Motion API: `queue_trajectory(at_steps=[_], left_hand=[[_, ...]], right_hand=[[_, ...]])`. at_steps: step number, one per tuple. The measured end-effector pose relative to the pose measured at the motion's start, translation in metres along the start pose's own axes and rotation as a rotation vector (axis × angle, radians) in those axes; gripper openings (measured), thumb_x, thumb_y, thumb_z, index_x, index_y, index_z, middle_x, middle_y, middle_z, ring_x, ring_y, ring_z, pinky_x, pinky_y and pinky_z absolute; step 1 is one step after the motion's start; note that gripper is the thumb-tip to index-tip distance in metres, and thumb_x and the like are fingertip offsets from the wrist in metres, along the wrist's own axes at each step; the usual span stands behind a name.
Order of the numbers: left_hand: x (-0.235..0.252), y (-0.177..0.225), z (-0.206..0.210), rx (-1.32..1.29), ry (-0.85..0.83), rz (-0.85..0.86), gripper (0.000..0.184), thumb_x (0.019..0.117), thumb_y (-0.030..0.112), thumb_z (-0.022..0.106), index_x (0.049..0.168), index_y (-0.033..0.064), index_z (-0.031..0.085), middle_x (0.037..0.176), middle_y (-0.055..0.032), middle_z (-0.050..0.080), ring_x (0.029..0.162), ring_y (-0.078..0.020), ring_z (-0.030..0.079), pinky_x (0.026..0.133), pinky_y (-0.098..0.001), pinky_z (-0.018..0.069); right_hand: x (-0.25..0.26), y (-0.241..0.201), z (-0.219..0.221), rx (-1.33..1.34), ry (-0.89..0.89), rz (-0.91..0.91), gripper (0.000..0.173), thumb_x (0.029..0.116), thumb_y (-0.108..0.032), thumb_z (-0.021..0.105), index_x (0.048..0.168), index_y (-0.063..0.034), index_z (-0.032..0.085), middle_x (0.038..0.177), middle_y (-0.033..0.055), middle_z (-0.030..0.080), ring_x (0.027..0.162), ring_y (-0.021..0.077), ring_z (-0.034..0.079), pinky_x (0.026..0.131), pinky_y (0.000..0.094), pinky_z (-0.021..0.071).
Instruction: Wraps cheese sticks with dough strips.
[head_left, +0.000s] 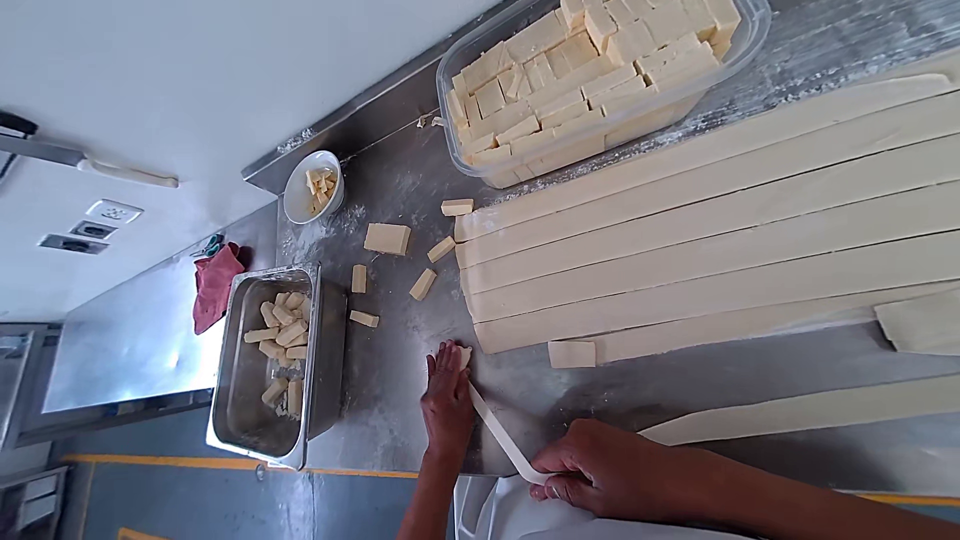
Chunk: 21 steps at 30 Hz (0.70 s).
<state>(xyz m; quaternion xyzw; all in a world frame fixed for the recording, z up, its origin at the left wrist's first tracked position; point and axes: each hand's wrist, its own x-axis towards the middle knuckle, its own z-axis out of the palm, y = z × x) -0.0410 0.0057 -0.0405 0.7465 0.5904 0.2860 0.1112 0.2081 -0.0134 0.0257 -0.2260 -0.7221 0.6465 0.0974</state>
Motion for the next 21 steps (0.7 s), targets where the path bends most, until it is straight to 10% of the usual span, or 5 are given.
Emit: queue_trajectory(at_steps=[8, 12, 21], left_hand=[[-0.010, 0.010, -0.003, -0.113, -0.100, -0.115, 0.047, 0.0901, 0.011, 0.065, 0.129, -0.0144, 0.062, 0.131, -0.0272, 0.065, 0.124, -0.0479, 0.061, 0.110, -0.0581, 0.0447], [-0.005, 0.006, 0.002, -0.030, -0.015, -0.043, 0.036, 0.0879, 0.003, 0.066, 0.120, -0.0123, 0.069, 0.118, -0.0256, 0.071, 0.109, -0.0440, 0.070, 0.096, -0.0531, 0.0559], [-0.014, 0.008, -0.005, -0.080, -0.078, -0.131, 0.044, 0.0956, 0.009, 0.055, 0.131, -0.0164, 0.059, 0.130, -0.0262, 0.065, 0.126, -0.0478, 0.060, 0.114, -0.0630, 0.0362]], right_hand=[[0.002, 0.002, 0.001, 0.016, 0.000, 0.001, 0.030, 0.1066, -0.022, 0.053, 0.097, 0.0012, 0.069, 0.069, 0.0118, 0.058, 0.062, 0.0208, 0.055, 0.058, 0.0381, 0.0408], [0.000, 0.005, 0.003, 0.036, 0.029, 0.063, 0.030, 0.1071, -0.023, 0.053, 0.094, 0.0003, 0.066, 0.069, 0.0099, 0.056, 0.062, 0.0186, 0.054, 0.058, 0.0363, 0.0401], [0.003, 0.011, 0.002, 0.188, 0.070, 0.253, 0.029, 0.1078, -0.025, 0.052, 0.099, -0.0015, 0.067, 0.079, 0.0050, 0.061, 0.067, 0.0107, 0.052, 0.064, 0.0312, 0.0418]])
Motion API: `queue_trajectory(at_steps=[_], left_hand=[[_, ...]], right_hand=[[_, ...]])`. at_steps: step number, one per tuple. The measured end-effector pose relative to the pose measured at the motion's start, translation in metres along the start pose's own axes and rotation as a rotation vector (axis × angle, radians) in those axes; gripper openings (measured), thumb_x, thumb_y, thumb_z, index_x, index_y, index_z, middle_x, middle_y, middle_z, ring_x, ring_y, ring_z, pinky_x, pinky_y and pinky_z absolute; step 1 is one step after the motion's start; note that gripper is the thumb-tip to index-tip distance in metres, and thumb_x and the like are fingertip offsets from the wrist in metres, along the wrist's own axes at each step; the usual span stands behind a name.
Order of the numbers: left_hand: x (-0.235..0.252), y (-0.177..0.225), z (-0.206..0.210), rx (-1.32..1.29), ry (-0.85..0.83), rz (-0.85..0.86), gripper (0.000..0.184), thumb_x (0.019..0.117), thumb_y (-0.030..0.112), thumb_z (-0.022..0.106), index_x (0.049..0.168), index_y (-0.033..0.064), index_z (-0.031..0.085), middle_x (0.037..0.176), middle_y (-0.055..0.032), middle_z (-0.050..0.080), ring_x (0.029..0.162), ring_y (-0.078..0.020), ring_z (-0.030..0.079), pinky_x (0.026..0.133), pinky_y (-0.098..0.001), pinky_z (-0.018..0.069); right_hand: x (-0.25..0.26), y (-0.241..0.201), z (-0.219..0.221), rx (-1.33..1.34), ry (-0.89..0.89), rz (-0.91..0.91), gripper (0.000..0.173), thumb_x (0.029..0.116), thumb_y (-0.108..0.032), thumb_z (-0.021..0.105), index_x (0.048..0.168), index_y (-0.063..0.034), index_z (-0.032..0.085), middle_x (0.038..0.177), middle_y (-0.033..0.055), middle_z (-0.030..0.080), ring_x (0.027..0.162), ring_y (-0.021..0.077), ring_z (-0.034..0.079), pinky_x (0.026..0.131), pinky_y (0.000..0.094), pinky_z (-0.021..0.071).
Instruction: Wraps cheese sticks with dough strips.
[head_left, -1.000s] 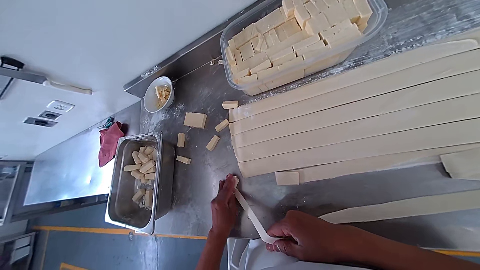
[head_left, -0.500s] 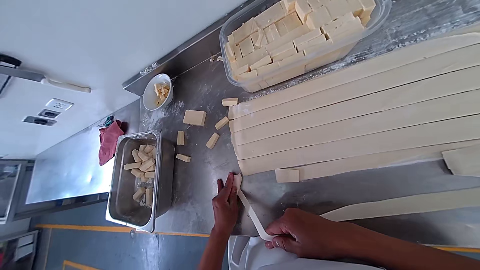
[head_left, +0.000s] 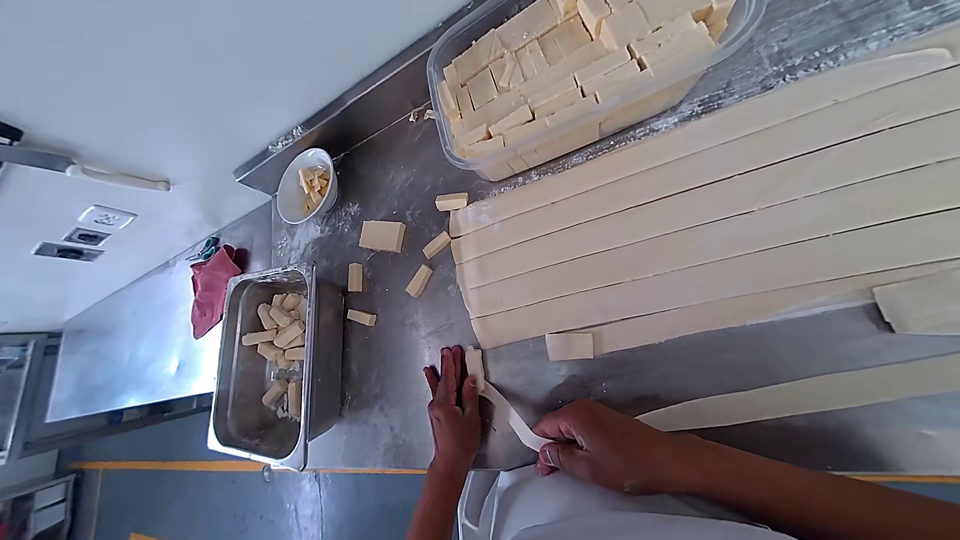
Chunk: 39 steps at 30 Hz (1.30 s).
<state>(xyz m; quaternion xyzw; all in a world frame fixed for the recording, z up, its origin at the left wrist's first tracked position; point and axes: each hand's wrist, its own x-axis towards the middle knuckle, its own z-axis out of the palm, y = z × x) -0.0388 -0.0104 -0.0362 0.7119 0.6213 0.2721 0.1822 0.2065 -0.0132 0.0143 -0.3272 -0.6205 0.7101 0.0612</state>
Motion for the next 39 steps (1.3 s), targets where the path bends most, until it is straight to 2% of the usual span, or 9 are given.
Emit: queue_trajectory(at_steps=[5, 8, 13, 23, 27, 30, 33, 37, 39], left_hand=[[-0.005, 0.014, 0.011, -0.062, -0.057, 0.049, 0.059, 0.0918, 0.009, 0.065, 0.138, -0.0228, 0.046, 0.123, -0.0275, 0.068, 0.113, -0.0379, 0.070, 0.095, -0.0440, 0.0572], [-0.005, 0.016, 0.015, -0.006, -0.001, 0.127, 0.051, 0.0875, 0.005, 0.068, 0.130, -0.0206, 0.056, 0.114, -0.0240, 0.073, 0.101, -0.0337, 0.075, 0.084, -0.0418, 0.0611], [-0.006, 0.014, 0.008, 0.130, 0.045, 0.188, 0.030, 0.0912, 0.000, 0.062, 0.116, -0.0145, 0.069, 0.115, -0.0275, 0.072, 0.107, -0.0444, 0.071, 0.095, -0.0526, 0.0570], [-0.010, 0.011, 0.009, -0.053, -0.029, 0.096, 0.038, 0.0865, 0.008, 0.070, 0.118, -0.0122, 0.070, 0.121, -0.0280, 0.069, 0.117, -0.0446, 0.066, 0.105, -0.0544, 0.0504], [0.015, 0.034, -0.013, -0.636, 0.025, -0.497, 0.035, 0.0933, -0.006, 0.059, 0.127, -0.0147, 0.060, 0.112, -0.0162, 0.074, 0.099, -0.0155, 0.073, 0.090, -0.0300, 0.0585], [0.038, 0.042, -0.039, -1.135, 0.076, -0.887, 0.033, 0.1065, -0.001, 0.037, 0.137, -0.0014, 0.050, 0.110, -0.0099, 0.074, 0.092, -0.0176, 0.075, 0.082, -0.0300, 0.0623], [0.044, 0.037, -0.046, -1.151, 0.089, -0.968, 0.032, 0.1082, 0.002, 0.038, 0.138, 0.0014, 0.050, 0.106, -0.0106, 0.074, 0.088, -0.0170, 0.075, 0.077, -0.0278, 0.0623], [0.026, 0.020, -0.022, -0.355, 0.115, -0.504, 0.034, 0.0925, -0.004, 0.066, 0.126, -0.0095, 0.065, 0.108, -0.0131, 0.075, 0.088, -0.0115, 0.072, 0.082, -0.0262, 0.0578], [0.009, 0.004, -0.007, 0.017, 0.101, -0.107, 0.028, 0.0903, 0.000, 0.068, 0.116, -0.0093, 0.072, 0.119, -0.0241, 0.071, 0.107, -0.0312, 0.073, 0.094, -0.0437, 0.0580]], right_hand=[[0.000, 0.006, 0.001, 0.064, 0.075, 0.047, 0.030, 0.1083, -0.026, 0.051, 0.098, -0.0025, 0.066, 0.083, 0.0032, 0.065, 0.069, 0.0065, 0.054, 0.064, 0.0274, 0.0429], [0.000, 0.007, 0.001, 0.112, 0.109, 0.089, 0.030, 0.1089, -0.026, 0.049, 0.104, -0.0027, 0.067, 0.093, 0.0036, 0.071, 0.077, 0.0055, 0.062, 0.072, 0.0272, 0.0485], [-0.003, 0.011, 0.000, 0.209, 0.121, 0.123, 0.030, 0.1097, -0.025, 0.048, 0.114, -0.0023, 0.068, 0.101, 0.0031, 0.074, 0.088, 0.0044, 0.069, 0.083, 0.0257, 0.0550], [-0.003, 0.014, 0.000, 0.257, 0.108, 0.149, 0.030, 0.1100, -0.025, 0.048, 0.112, -0.0025, 0.068, 0.100, 0.0020, 0.074, 0.088, 0.0033, 0.070, 0.084, 0.0251, 0.0560], [-0.001, 0.015, 0.002, 0.219, 0.082, 0.159, 0.031, 0.1101, -0.026, 0.048, 0.107, -0.0033, 0.068, 0.098, 0.0012, 0.075, 0.085, 0.0027, 0.069, 0.081, 0.0258, 0.0541], [-0.002, 0.012, -0.002, 0.257, 0.095, 0.156, 0.031, 0.1100, -0.027, 0.049, 0.109, -0.0032, 0.068, 0.096, 0.0006, 0.074, 0.082, 0.0012, 0.068, 0.078, 0.0233, 0.0543], [-0.001, 0.011, -0.004, 0.288, 0.057, 0.133, 0.031, 0.1099, -0.027, 0.049, 0.104, -0.0039, 0.068, 0.093, -0.0010, 0.075, 0.078, 0.0004, 0.068, 0.073, 0.0222, 0.0536], [-0.002, 0.007, -0.007, 0.410, 0.051, 0.136, 0.027, 0.1097, -0.025, 0.050, 0.102, -0.0055, 0.067, 0.089, -0.0026, 0.076, 0.079, 0.0022, 0.071, 0.075, 0.0220, 0.0569], [-0.001, 0.007, -0.009, 0.456, 0.066, 0.156, 0.025, 0.1098, -0.024, 0.050, 0.104, -0.0058, 0.066, 0.088, -0.0031, 0.075, 0.079, 0.0023, 0.071, 0.076, 0.0217, 0.0574]])
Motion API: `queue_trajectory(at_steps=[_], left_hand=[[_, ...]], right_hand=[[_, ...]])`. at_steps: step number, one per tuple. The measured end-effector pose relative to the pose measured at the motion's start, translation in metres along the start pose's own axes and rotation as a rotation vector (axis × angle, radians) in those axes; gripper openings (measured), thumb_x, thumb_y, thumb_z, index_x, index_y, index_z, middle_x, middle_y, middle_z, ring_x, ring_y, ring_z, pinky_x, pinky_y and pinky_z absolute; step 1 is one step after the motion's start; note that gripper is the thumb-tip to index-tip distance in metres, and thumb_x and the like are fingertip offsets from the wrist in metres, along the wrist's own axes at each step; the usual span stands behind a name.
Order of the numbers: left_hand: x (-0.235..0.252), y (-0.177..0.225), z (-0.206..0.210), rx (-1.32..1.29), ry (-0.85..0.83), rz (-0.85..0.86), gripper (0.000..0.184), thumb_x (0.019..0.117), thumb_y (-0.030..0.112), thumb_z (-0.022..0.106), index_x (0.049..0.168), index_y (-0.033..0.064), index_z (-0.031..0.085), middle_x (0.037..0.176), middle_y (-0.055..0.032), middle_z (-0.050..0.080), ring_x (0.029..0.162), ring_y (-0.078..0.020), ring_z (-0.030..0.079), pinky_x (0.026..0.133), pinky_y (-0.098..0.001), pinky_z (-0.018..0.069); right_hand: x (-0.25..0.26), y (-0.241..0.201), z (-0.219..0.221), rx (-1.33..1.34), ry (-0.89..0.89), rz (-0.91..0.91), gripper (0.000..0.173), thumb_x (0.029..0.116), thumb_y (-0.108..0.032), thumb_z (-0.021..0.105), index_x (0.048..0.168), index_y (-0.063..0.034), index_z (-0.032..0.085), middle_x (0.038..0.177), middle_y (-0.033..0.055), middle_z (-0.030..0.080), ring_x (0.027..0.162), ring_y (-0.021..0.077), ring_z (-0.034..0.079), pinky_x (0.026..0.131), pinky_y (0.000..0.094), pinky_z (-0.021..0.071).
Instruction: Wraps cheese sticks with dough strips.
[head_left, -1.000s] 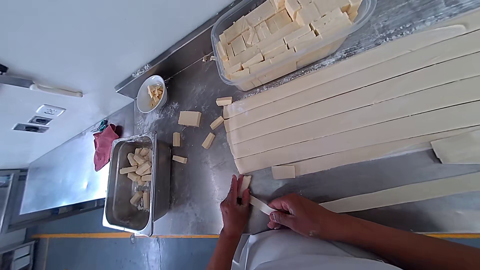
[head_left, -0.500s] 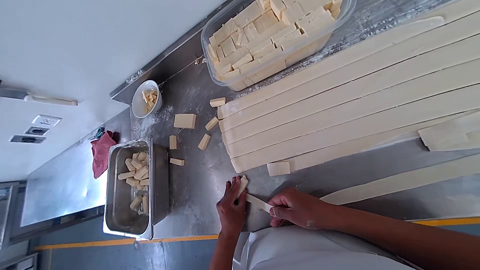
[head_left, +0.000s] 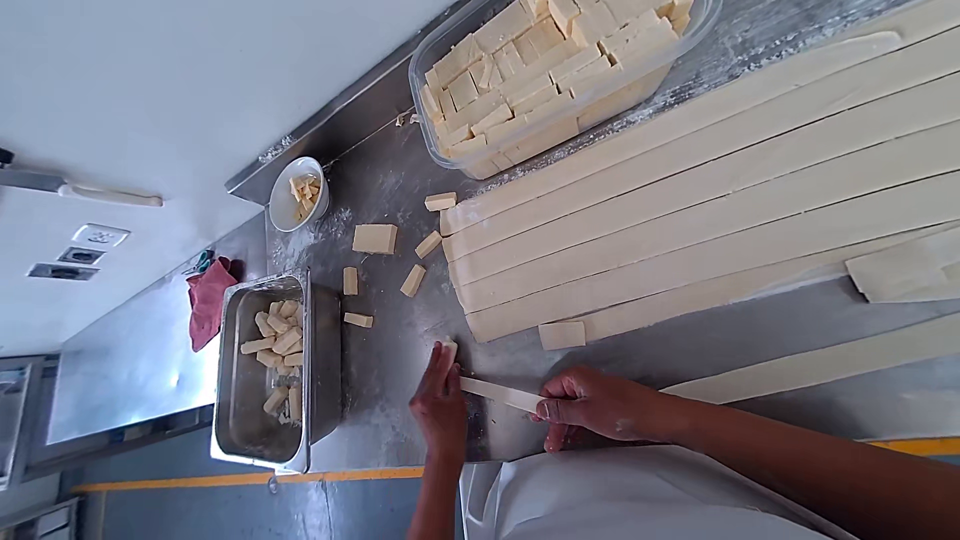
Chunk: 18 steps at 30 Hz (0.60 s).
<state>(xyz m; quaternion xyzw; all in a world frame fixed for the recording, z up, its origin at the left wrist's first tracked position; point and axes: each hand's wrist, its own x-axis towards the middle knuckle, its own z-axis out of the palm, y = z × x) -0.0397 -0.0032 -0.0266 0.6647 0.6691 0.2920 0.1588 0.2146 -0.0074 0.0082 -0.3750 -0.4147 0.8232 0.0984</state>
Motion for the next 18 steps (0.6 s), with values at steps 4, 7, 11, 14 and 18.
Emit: queue_trajectory(at_steps=[4, 7, 11, 14, 18], left_hand=[[-0.023, -0.006, 0.010, 0.065, -0.042, 0.320, 0.029, 0.0942, 0.005, 0.056, 0.111, -0.0115, 0.073, 0.121, -0.0301, 0.069, 0.117, -0.0507, 0.064, 0.105, -0.0577, 0.0484], [-0.018, -0.008, 0.004, -0.065, -0.033, 0.151, 0.031, 0.0938, 0.002, 0.058, 0.118, -0.0142, 0.069, 0.119, -0.0283, 0.070, 0.115, -0.0434, 0.068, 0.103, -0.0487, 0.0523], [-0.018, 0.001, 0.006, -0.056, -0.122, 0.083, 0.053, 0.0890, 0.011, 0.069, 0.134, -0.0144, 0.057, 0.136, -0.0303, 0.060, 0.129, -0.0496, 0.056, 0.112, -0.0590, 0.0413], [-0.016, 0.002, 0.011, 0.010, -0.082, 0.200, 0.035, 0.0856, 0.005, 0.068, 0.116, -0.0123, 0.071, 0.119, -0.0279, 0.070, 0.114, -0.0460, 0.068, 0.101, -0.0547, 0.0529], [-0.018, -0.002, 0.009, 0.011, -0.112, 0.266, 0.028, 0.0901, 0.002, 0.063, 0.113, -0.0122, 0.072, 0.120, -0.0300, 0.069, 0.114, -0.0454, 0.068, 0.100, -0.0519, 0.0543]], right_hand=[[0.000, 0.001, -0.002, 0.019, 0.005, 0.012, 0.025, 0.1102, -0.022, 0.048, 0.106, -0.0053, 0.066, 0.087, -0.0035, 0.075, 0.079, 0.0022, 0.071, 0.076, 0.0211, 0.0573], [0.000, 0.000, -0.003, 0.047, 0.039, 0.025, 0.024, 0.1101, -0.022, 0.049, 0.107, -0.0050, 0.066, 0.086, -0.0031, 0.074, 0.079, 0.0020, 0.071, 0.075, 0.0201, 0.0570], [-0.001, -0.008, -0.007, 0.048, 0.108, 0.043, 0.025, 0.1108, -0.021, 0.047, 0.108, -0.0039, 0.064, 0.086, -0.0016, 0.073, 0.079, 0.0024, 0.070, 0.075, 0.0204, 0.0563], [-0.003, -0.015, -0.011, -0.007, 0.127, 0.051, 0.025, 0.1110, -0.020, 0.046, 0.106, -0.0032, 0.064, 0.086, -0.0015, 0.073, 0.078, 0.0015, 0.070, 0.075, 0.0196, 0.0555], [-0.004, -0.012, -0.013, -0.088, 0.012, 0.055, 0.026, 0.1112, -0.020, 0.045, 0.108, -0.0027, 0.065, 0.088, -0.0007, 0.074, 0.078, 0.0018, 0.069, 0.074, 0.0205, 0.0546]])
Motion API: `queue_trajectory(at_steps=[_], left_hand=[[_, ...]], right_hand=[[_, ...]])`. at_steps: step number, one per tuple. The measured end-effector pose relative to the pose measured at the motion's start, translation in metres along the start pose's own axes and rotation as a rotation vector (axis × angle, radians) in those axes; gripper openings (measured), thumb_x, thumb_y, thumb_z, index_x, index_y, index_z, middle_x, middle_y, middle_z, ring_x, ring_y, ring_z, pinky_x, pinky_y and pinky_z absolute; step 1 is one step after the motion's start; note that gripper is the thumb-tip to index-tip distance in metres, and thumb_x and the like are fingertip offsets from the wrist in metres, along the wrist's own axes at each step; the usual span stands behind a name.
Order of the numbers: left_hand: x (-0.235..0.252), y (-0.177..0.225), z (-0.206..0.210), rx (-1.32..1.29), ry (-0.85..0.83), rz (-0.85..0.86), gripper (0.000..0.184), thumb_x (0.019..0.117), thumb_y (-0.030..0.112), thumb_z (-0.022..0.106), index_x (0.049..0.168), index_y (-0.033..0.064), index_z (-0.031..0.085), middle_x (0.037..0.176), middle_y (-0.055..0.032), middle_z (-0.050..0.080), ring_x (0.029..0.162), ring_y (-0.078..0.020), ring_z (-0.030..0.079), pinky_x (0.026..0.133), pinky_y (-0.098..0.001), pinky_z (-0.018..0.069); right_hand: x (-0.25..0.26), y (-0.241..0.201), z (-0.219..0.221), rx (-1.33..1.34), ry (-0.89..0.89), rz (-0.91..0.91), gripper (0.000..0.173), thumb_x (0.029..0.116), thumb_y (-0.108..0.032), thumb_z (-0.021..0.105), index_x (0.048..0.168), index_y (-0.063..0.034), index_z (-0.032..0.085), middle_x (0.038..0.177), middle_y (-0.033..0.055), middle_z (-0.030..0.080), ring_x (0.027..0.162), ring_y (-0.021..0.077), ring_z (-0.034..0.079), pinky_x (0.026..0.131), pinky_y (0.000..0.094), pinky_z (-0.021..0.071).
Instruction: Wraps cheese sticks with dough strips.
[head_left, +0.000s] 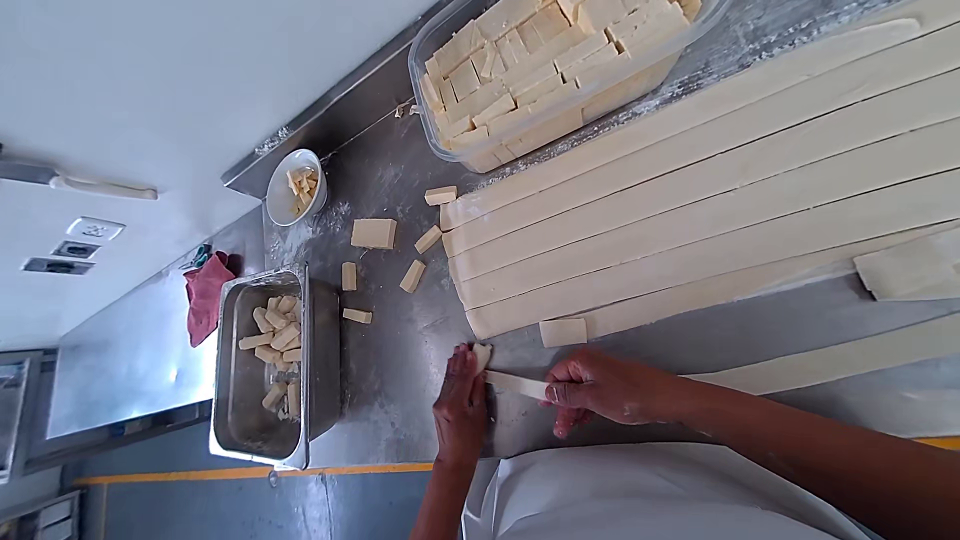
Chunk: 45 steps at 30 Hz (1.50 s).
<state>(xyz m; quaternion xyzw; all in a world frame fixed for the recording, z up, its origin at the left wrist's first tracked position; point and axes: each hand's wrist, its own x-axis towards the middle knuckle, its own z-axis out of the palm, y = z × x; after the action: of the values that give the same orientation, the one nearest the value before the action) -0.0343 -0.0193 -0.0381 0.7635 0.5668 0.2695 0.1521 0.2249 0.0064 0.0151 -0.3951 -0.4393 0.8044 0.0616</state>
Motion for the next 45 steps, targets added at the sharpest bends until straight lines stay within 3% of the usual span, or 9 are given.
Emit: queue_trajectory(at_steps=[9, 14, 18, 23, 25, 28, 34, 38, 45], left_hand=[[-0.001, 0.039, -0.016, -0.074, -0.120, -0.180, 0.026, 0.0979, 0.000, 0.053, 0.111, -0.0086, 0.073, 0.120, -0.0236, 0.071, 0.110, -0.0333, 0.072, 0.096, -0.0418, 0.0575], [0.016, 0.046, -0.036, -0.653, -0.125, -0.769, 0.033, 0.0906, -0.008, 0.066, 0.123, -0.0134, 0.060, 0.110, -0.0160, 0.075, 0.097, -0.0144, 0.074, 0.086, -0.0282, 0.0603], [0.027, 0.047, -0.053, -0.995, -0.347, -0.905, 0.043, 0.0901, -0.010, 0.061, 0.132, -0.0110, 0.053, 0.106, -0.0092, 0.075, 0.093, -0.0129, 0.073, 0.086, -0.0298, 0.0599], [0.033, 0.060, -0.052, -1.043, -0.286, -0.863, 0.028, 0.0928, -0.006, 0.060, 0.120, -0.0104, 0.058, 0.098, -0.0113, 0.075, 0.090, -0.0170, 0.074, 0.085, -0.0327, 0.0611], [0.039, 0.061, -0.056, -1.113, -0.277, -0.867, 0.032, 0.0952, -0.005, 0.054, 0.126, -0.0102, 0.053, 0.101, -0.0118, 0.074, 0.091, -0.0186, 0.074, 0.086, -0.0338, 0.0612], [0.045, 0.064, -0.065, -1.228, -0.351, -0.871, 0.036, 0.0974, -0.003, 0.048, 0.133, -0.0060, 0.047, 0.102, -0.0063, 0.070, 0.093, -0.0157, 0.071, 0.090, -0.0326, 0.0595], [0.044, 0.072, -0.059, -1.518, -0.411, -0.806, 0.023, 0.1042, 0.019, 0.038, 0.117, 0.0086, 0.054, 0.096, -0.0019, 0.073, 0.089, -0.0133, 0.073, 0.081, -0.0324, 0.0614], [0.064, 0.102, -0.058, -1.445, -0.184, -1.059, 0.073, 0.1080, 0.050, 0.001, 0.121, 0.0055, 0.057, 0.075, -0.0023, 0.068, 0.066, -0.0110, 0.068, 0.062, -0.0263, 0.0589], [0.062, 0.116, -0.037, -1.359, 0.113, -1.071, 0.063, 0.1109, 0.042, 0.004, 0.116, 0.0055, 0.055, 0.070, 0.0005, 0.063, 0.061, -0.0072, 0.066, 0.057, -0.0226, 0.0565]], right_hand=[[0.051, -0.017, 0.011, -0.047, -0.288, 0.150, 0.041, 0.1072, -0.010, 0.042, 0.147, -0.0112, 0.034, 0.110, 0.0119, 0.067, 0.070, 0.0148, 0.066, 0.065, 0.0319, 0.0568], [0.053, -0.019, 0.021, -0.281, -0.058, 0.015, 0.039, 0.1087, -0.034, 0.052, 0.126, 0.0000, 0.055, 0.100, 0.0120, 0.062, 0.074, 0.0158, 0.063, 0.070, 0.0322, 0.0540], [0.038, -0.027, 0.019, -0.597, 0.047, -0.231, 0.036, 0.1072, -0.028, 0.055, 0.121, 0.0039, 0.065, 0.114, 0.0220, 0.065, 0.110, 0.0343, 0.062, 0.098, 0.0494, 0.0472], [0.032, -0.021, 0.003, -0.756, 0.356, -0.500, 0.027, 0.1041, -0.016, 0.057, 0.092, 0.0017, 0.073, 0.086, 0.0147, 0.065, 0.085, 0.0287, 0.065, 0.078, 0.0448, 0.0528], [0.035, -0.019, -0.005, -0.848, 0.599, -0.608, 0.024, 0.0951, -0.021, 0.072, 0.110, -0.0029, 0.076, 0.101, 0.0152, 0.067, 0.098, 0.0335, 0.065, 0.085, 0.0519, 0.0536], [0.024, -0.036, 0.005, -0.919, 0.459, -0.593, 0.106, 0.0768, -0.043, 0.088, 0.157, 0.0021, 0.035, 0.159, 0.0255, 0.039, 0.149, 0.0458, 0.033, 0.120, 0.0663, 0.0249], [0.037, -0.025, 0.035, -0.775, 0.353, -0.921, 0.093, 0.0759, -0.010, 0.083, 0.155, 0.0054, 0.035, 0.128, 0.0229, 0.063, 0.117, 0.0333, 0.064, 0.102, 0.0407, 0.0530], [0.026, -0.025, 0.045, -0.771, 0.374, -0.992, 0.097, 0.0716, -0.007, 0.084, 0.153, 0.0104, 0.035, 0.139, 0.0300, 0.055, 0.128, 0.0352, 0.058, 0.111, 0.0337, 0.0462], [0.030, -0.016, 0.057, -0.859, 0.510, -1.115, 0.077, 0.0704, 0.002, 0.075, 0.142, 0.0150, 0.049, 0.132, 0.0294, 0.063, 0.126, 0.0356, 0.063, 0.114, 0.0351, 0.0440]])
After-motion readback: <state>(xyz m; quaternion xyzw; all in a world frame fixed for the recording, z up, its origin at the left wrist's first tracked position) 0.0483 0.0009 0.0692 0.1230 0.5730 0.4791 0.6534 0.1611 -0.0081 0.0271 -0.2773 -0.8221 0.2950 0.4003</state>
